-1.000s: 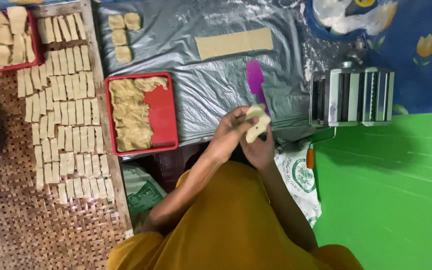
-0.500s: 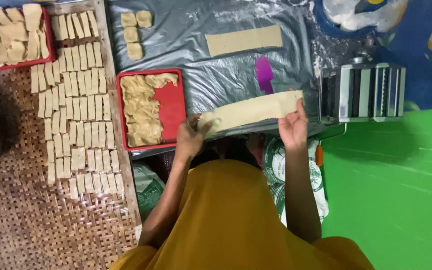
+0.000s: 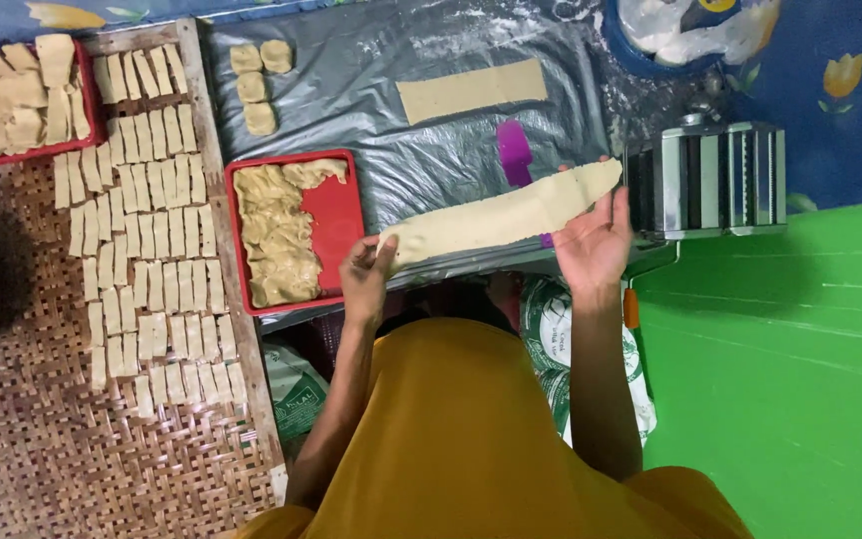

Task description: Flatten pieces of dough using a manual pasta machine and stack them on a tray.

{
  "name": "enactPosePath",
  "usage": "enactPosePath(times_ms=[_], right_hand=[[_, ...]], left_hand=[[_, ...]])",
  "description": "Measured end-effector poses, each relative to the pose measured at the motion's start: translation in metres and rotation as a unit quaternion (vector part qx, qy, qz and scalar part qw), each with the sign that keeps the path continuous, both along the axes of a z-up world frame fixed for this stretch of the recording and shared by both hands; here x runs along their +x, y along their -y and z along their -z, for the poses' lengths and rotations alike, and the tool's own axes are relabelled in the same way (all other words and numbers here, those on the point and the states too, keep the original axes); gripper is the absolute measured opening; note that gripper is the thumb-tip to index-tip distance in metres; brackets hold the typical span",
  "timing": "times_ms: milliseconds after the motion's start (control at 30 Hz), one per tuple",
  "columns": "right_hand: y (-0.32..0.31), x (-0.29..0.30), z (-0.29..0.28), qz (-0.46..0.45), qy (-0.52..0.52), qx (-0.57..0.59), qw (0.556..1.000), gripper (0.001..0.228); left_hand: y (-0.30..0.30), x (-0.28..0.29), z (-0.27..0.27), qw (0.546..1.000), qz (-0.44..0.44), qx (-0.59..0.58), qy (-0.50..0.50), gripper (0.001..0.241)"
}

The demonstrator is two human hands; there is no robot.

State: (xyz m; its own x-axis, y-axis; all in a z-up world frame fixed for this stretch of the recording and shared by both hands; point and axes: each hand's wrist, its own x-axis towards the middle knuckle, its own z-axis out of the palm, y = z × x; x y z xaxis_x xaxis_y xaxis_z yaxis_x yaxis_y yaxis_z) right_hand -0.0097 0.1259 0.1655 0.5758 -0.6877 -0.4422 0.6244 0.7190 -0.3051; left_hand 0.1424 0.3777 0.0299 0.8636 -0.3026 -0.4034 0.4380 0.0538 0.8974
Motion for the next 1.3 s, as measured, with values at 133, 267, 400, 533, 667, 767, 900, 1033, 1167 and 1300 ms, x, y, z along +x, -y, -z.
enactPosePath(times_ms=[133, 267, 400, 533, 667, 767, 900, 1033, 1167, 1300], right_hand=[[0.004, 0.001, 0.012, -0.036, -0.003, -0.017, 0.999, 0.054], [0.016, 0.008, 0.043, -0.121, 0.004, -0.151, 0.981, 0.049], [0.009, 0.019, 0.035, -0.165, 0.005, -0.211, 0.964, 0.045], [0.009, 0.026, 0.047, -0.147, -0.026, -0.229, 0.962, 0.047], [-0.013, 0.041, 0.023, -0.147, -0.173, -0.331, 0.916, 0.047], [-0.038, 0.045, 0.034, -0.101, -0.250, -0.365, 0.891, 0.036], [-0.060, 0.049, 0.023, -0.169, -0.287, -0.438, 0.835, 0.030], [-0.066, 0.045, 0.089, -0.179, -0.314, -0.494, 0.791, 0.030], [-0.079, 0.043, 0.075, -0.207, -0.333, -0.489, 0.779, 0.034], [-0.077, 0.042, 0.095, -0.217, -0.343, -0.455, 0.793, 0.049]], left_hand=[[-0.002, -0.001, 0.003, 1.000, 0.006, -0.018, -0.014, 0.024], [0.011, 0.002, -0.024, 0.999, 0.043, 0.020, 0.011, 0.025], [0.012, 0.005, -0.034, 0.997, 0.042, 0.048, 0.047, 0.016], [0.017, 0.006, -0.036, 0.991, 0.025, 0.088, 0.101, 0.028], [0.020, 0.008, -0.025, 0.996, 0.030, 0.019, 0.082, 0.022], [0.033, 0.001, -0.049, 0.999, 0.016, -0.030, 0.018, 0.017], [0.041, -0.006, -0.083, 0.997, 0.041, -0.052, -0.031, 0.020], [0.045, -0.012, -0.100, 0.994, 0.057, -0.066, -0.063, 0.024], [0.041, -0.017, -0.107, 0.992, 0.069, -0.081, -0.061, 0.029], [0.035, -0.014, -0.089, 0.994, 0.062, -0.075, -0.043, 0.030]])
